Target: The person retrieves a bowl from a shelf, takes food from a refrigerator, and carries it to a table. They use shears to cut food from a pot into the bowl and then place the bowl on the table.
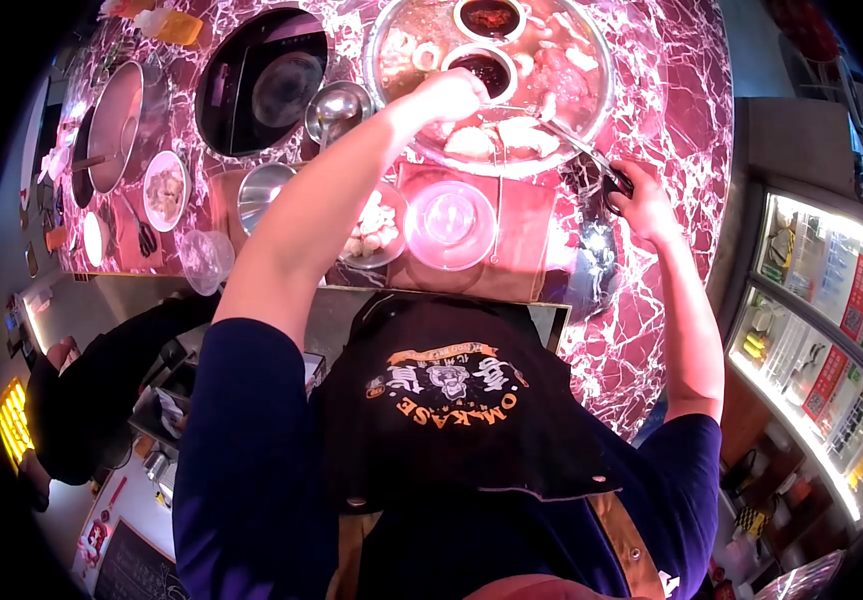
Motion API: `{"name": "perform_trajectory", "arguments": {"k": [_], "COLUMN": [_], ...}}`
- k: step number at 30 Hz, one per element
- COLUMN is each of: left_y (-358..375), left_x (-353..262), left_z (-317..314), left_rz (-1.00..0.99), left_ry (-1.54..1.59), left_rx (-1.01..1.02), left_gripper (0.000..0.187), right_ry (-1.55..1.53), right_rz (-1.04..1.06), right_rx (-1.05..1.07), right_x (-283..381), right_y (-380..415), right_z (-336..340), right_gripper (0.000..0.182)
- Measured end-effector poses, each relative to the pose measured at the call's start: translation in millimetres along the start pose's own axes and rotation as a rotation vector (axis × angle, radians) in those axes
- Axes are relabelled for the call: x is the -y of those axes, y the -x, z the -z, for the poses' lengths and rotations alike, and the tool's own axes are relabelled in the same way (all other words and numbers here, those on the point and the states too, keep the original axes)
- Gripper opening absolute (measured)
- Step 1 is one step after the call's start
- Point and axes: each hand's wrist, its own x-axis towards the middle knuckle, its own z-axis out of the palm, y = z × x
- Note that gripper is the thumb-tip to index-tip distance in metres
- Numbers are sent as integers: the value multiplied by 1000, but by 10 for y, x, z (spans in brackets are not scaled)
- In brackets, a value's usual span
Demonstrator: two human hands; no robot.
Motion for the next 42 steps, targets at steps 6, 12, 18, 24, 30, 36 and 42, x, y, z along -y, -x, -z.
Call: {"name": "perform_trajectory", "arguments": {"k": [6,12,18,24,30,36,42], "left_y": [302,709,556,453,709,864,837], "left_x": [165,-303,-556,-429,-250,-168,-44], "left_z": [-8,178,53,-145,-527,-604,-588], "left_rz": [-77,-273,-385,-369,-184,-66,-98], "left_ry": [-5,-465,-726,-635,-131,257,401], "left_rx": [-109,-77,-10,-47,-186,-306,-273], "left_gripper": [22,24,18,23,22,23,21], "right_ry": [130,81,217,222,351,18,-5], "right_rz": [11,-64,-50,119,184,-57,-90], "right_rx": [-52,-3,-20,-180,-280,-177,-185], "right_x": [92,188,224,20,163,95,250], "right_y": [51,514,640,580,709,827,707], "right_z": [130,321,50,-218,-137,-196,-401], "right_gripper": [53,53,53,51,57,58,63]}}
